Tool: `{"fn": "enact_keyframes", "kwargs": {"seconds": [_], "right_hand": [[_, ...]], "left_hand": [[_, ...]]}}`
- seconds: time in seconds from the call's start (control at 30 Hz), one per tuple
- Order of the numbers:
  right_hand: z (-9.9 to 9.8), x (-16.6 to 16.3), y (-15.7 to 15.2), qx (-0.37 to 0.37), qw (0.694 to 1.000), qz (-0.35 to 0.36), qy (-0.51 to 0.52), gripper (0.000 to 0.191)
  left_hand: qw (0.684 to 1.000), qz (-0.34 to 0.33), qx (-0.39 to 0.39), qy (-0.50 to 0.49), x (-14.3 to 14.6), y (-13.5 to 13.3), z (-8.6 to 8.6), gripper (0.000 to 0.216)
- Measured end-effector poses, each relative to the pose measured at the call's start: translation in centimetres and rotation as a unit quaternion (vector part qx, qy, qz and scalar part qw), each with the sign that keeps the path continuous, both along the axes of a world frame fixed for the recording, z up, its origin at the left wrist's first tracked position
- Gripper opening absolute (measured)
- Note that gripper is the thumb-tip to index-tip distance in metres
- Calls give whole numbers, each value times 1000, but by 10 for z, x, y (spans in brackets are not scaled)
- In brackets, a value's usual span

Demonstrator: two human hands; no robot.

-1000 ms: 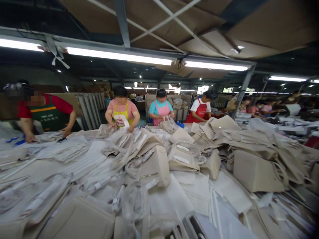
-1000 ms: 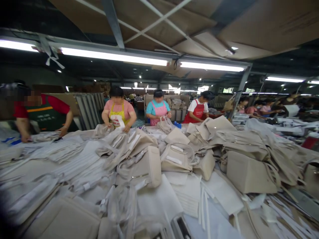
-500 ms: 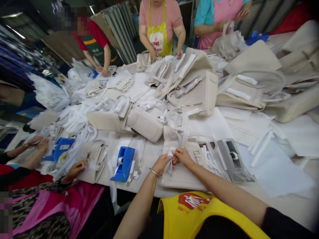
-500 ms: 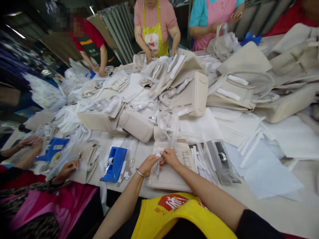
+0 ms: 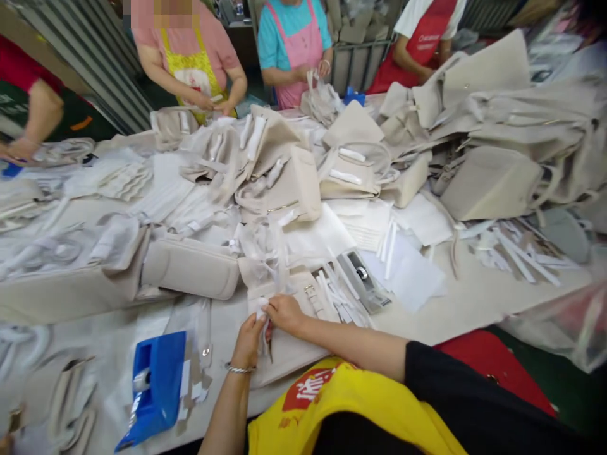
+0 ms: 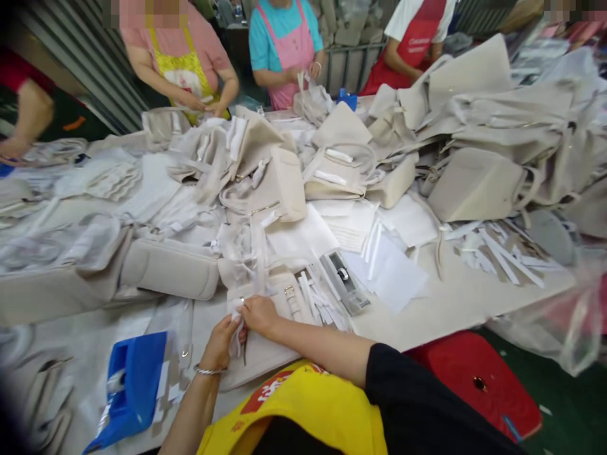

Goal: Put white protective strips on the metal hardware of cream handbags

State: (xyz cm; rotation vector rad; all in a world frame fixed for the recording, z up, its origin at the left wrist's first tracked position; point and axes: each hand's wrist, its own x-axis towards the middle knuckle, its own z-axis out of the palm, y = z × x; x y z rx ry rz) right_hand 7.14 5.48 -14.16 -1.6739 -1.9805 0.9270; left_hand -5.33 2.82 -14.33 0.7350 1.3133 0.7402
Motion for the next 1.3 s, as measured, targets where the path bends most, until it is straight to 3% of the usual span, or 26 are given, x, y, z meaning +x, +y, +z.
{"fn": "enact_keyframes", "kwargs": {"seconds": [0.13, 0.27, 0.37, 0.47, 0.53, 0.63, 0.77, 0.93, 1.13, 1.2, 1.3], "right_hand": [[-6, -2, 1, -95, 991, -29, 87, 28], [-5, 20, -3, -213, 950, -11, 229, 18], [1, 83, -21, -170, 950, -50, 258, 22], [-2, 178, -51, -24, 971, -219, 87, 21], [-11, 237, -71, -62, 943, -326, -33, 19], [-31, 289, -87, -191, 897, -399, 5, 17], [-46, 286, -76, -233, 844, -460, 145, 12], [-45, 268, -60, -222, 830, -472, 196, 10], [-30, 283, -111, -81, 865, -442, 225, 16], [-23, 285, -133, -96, 861, -439, 240, 23], [-29, 280, -152, -194, 820, -456, 285, 31]], "left_hand": [[1000, 0, -3, 30, 6, -2, 1, 34], [999, -9, 3, 44, 6, -2, 1, 33], [999, -17, -2, 39, 4, -1, -1, 30], [1000, -13, -14, 23, 2, 0, -3, 30], [1000, -7, -23, 18, 1, 1, -4, 30], [999, -2, -33, 17, 3, 1, -2, 31], [999, -3, -35, 30, 8, 0, 2, 32], [998, 18, -41, 40, 13, -1, 2, 33], [997, 37, -45, 41, 14, 1, -7, 31], [997, 41, -53, 34, 15, 2, -9, 29], [997, 37, -61, 20, 14, 3, -11, 27]]}}
